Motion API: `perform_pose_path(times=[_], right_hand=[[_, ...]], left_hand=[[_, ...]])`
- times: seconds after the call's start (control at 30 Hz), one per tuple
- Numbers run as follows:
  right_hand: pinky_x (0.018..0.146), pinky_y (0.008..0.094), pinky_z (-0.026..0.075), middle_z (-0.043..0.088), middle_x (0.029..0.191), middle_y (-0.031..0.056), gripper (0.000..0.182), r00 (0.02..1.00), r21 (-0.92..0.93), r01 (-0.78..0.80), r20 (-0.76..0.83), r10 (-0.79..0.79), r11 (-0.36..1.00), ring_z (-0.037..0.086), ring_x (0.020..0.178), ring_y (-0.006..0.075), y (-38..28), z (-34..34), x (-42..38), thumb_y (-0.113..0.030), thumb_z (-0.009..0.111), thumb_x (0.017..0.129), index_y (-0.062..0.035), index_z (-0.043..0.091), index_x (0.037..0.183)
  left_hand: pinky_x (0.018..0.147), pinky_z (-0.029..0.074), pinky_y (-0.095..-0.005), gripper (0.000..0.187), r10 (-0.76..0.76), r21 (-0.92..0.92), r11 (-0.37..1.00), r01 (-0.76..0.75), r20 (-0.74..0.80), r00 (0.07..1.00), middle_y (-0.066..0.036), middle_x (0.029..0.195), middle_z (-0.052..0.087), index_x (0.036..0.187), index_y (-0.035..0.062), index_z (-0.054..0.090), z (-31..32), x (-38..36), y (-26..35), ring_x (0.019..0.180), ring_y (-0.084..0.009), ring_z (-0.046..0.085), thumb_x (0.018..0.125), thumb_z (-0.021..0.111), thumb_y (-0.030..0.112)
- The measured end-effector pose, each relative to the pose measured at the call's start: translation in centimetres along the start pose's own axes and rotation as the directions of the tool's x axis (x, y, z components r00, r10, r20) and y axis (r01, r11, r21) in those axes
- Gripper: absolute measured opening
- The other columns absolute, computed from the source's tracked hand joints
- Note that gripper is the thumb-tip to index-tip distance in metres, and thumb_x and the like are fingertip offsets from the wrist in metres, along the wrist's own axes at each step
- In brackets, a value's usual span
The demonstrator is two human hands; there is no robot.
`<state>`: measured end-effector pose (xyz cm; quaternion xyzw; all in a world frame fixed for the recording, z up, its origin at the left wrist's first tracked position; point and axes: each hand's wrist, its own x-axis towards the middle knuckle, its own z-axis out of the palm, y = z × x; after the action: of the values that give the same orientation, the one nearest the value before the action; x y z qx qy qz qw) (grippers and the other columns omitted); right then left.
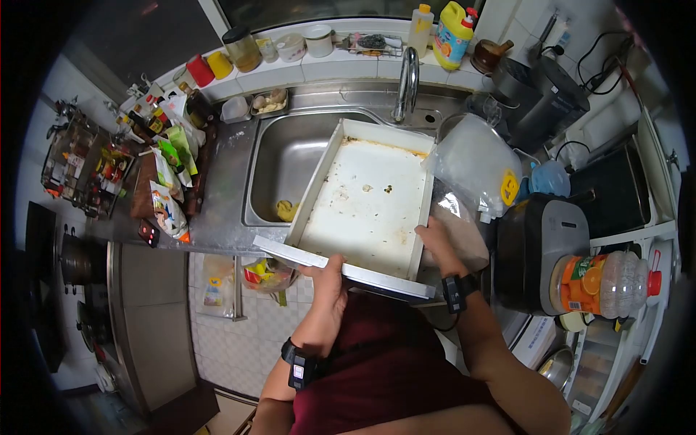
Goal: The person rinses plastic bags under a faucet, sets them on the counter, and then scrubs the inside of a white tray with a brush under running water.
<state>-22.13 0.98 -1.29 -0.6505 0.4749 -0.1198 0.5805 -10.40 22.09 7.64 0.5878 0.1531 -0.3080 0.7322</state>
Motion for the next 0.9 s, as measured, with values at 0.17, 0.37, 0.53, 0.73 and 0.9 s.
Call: perform_pose_path(times=[0.17, 0.37, 0.53, 0.73, 0.9], right_hand=[[0.072, 0.0318, 0.049, 0.063, 0.093, 0.0138, 0.036, 0.974, -0.176, -0.201, 0.069, 0.215, 0.964, 0.062, 0.083, 0.0219, -1.5, -0.9, 0.1, -0.018, 0.058, 0.08, 0.0018, 0.053, 0.11], [0.076, 0.0388, 0.048, 0.059, 0.1, 0.0257, 0.043, 0.916, -0.655, 0.244, -0.086, -0.392, 0.715, 0.059, 0.09, 0.036, -6.0, -1.0, 0.4, -0.03, 0.059, 0.081, 0.0026, 0.054, 0.109], [0.081, 0.0323, 0.046, 0.058, 0.109, 0.0167, 0.045, 0.953, -0.127, 0.265, 0.188, -0.239, 0.956, 0.057, 0.097, 0.0265, -8.3, -0.2, 5.0, -0.028, 0.055, 0.085, 0.0022, 0.049, 0.118], [0.087, 0.0323, 0.043, 0.055, 0.115, 0.0218, 0.054, 0.956, -0.186, 0.273, 0.165, -0.244, 0.944, 0.055, 0.105, 0.0295, -10.5, 0.5, 9.8, -0.029, 0.054, 0.086, 0.005, 0.041, 0.126], [0.096, 0.0356, 0.036, 0.046, 0.125, 0.0261, 0.062, 0.95, -0.234, 0.299, -0.019, -0.311, 0.925, 0.046, 0.116, 0.0361, -12.0, 1.7, 13.2, -0.039, 0.047, 0.088, 0.0057, 0.035, 0.129]], left_hand=[[0.068, 0.05, -0.0594, 0.064, 0.02, -0.001, 1.0, -0.02, -0.034, 0.999, -0.019, 0.111, 0.039, 0.118, 0.0071, 0.02, 0.2, 0.6, -0.1, 0.097, -0.0356, 0.051, 0.067, 0.059, 0.007], [0.068, 0.048, -0.0622, 0.062, 0.018, -0.018, 1.0, -0.018, -0.022, 1.0, -0.02, 0.111, 0.038, 0.117, 0.0033, 0.019, 0.7, 0.7, 0.3, 0.097, -0.0373, 0.05, 0.069, 0.058, 0.006], [0.073, 0.042, -0.069, 0.076, -0.012, -0.002, 1.0, 0.012, -0.026, 1.0, -0.022, 0.118, 0.033, 0.124, 0.0059, 0.009, 0.6, 0.8, 0.6, 0.106, -0.0382, 0.044, 0.069, 0.061, 0.007], [0.076, 0.038, -0.0721, 0.079, -0.16, -0.05, 0.986, 0.159, -0.032, 0.987, -0.02, 0.12, 0.033, 0.124, 0.0117, 0.01, 2.0, -2.0, 3.3, 0.108, -0.0386, 0.041, 0.067, 0.064, 0.006], [0.076, 0.04, -0.07, 0.07, -0.247, -0.027, 0.969, 0.246, -0.045, 0.968, -0.021, 0.117, 0.035, 0.121, 0.0079, 0.014, 2.2, -0.6, 3.2, 0.104, -0.0386, 0.045, 0.069, 0.061, 0.002]])
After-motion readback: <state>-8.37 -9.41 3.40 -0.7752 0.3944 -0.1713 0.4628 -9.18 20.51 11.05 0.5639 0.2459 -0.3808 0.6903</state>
